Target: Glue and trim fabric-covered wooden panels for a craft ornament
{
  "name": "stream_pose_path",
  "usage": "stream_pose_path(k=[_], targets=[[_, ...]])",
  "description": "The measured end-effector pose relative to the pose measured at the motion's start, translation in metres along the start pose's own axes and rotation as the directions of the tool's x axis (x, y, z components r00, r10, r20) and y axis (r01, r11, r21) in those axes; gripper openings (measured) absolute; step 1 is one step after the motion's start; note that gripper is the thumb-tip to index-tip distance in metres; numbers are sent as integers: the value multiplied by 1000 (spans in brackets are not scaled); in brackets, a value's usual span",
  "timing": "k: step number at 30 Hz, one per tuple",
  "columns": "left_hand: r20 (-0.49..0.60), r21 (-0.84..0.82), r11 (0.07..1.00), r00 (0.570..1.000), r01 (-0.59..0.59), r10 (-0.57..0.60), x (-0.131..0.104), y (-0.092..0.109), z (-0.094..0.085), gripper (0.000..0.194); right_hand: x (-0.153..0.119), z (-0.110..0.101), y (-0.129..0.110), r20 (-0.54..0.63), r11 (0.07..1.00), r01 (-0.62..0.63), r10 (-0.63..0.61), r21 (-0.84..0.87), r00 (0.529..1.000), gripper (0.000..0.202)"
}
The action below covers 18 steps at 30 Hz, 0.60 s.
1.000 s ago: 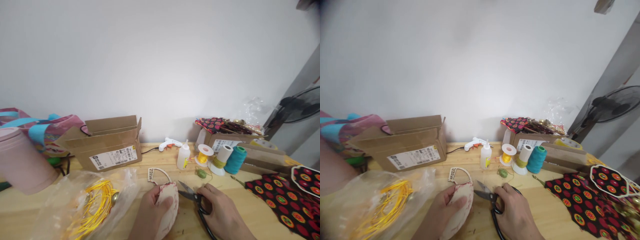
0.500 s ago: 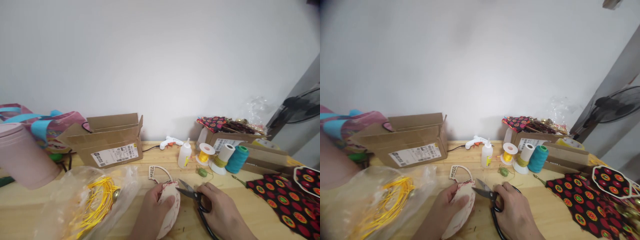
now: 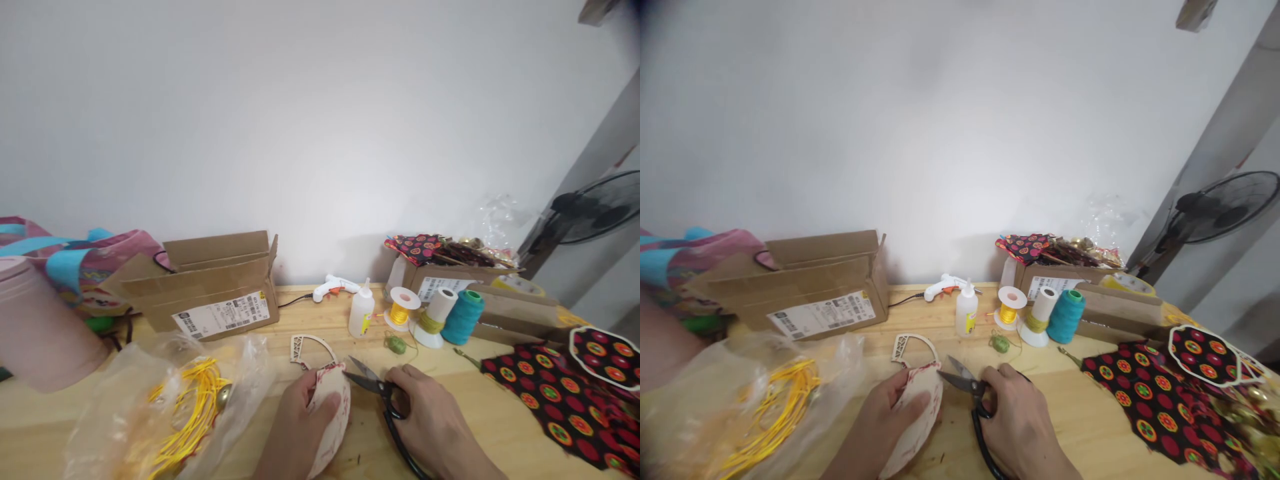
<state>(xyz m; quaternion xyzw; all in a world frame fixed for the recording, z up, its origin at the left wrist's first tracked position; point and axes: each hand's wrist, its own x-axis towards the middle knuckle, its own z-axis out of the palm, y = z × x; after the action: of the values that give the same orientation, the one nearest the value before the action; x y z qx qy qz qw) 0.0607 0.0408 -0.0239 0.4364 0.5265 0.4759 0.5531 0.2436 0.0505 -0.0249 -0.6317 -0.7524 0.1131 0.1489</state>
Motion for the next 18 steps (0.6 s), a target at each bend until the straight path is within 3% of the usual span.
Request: stream_pose_path(k=[5, 10, 18], targets=[[35, 57, 998, 999, -9, 7, -2, -1, -4, 23, 0, 0, 3, -4, 1000, -7, 7, 15, 1000, 23], [72, 12, 999, 997, 35, -35, 2, -3, -2, 32, -2, 2, 5, 12, 998, 45, -45, 41, 999, 24], [52, 17, 1000, 999, 12, -13, -2, -2, -3, 27, 1, -1, 3, 16, 1000, -5, 4, 29, 1000, 23]])
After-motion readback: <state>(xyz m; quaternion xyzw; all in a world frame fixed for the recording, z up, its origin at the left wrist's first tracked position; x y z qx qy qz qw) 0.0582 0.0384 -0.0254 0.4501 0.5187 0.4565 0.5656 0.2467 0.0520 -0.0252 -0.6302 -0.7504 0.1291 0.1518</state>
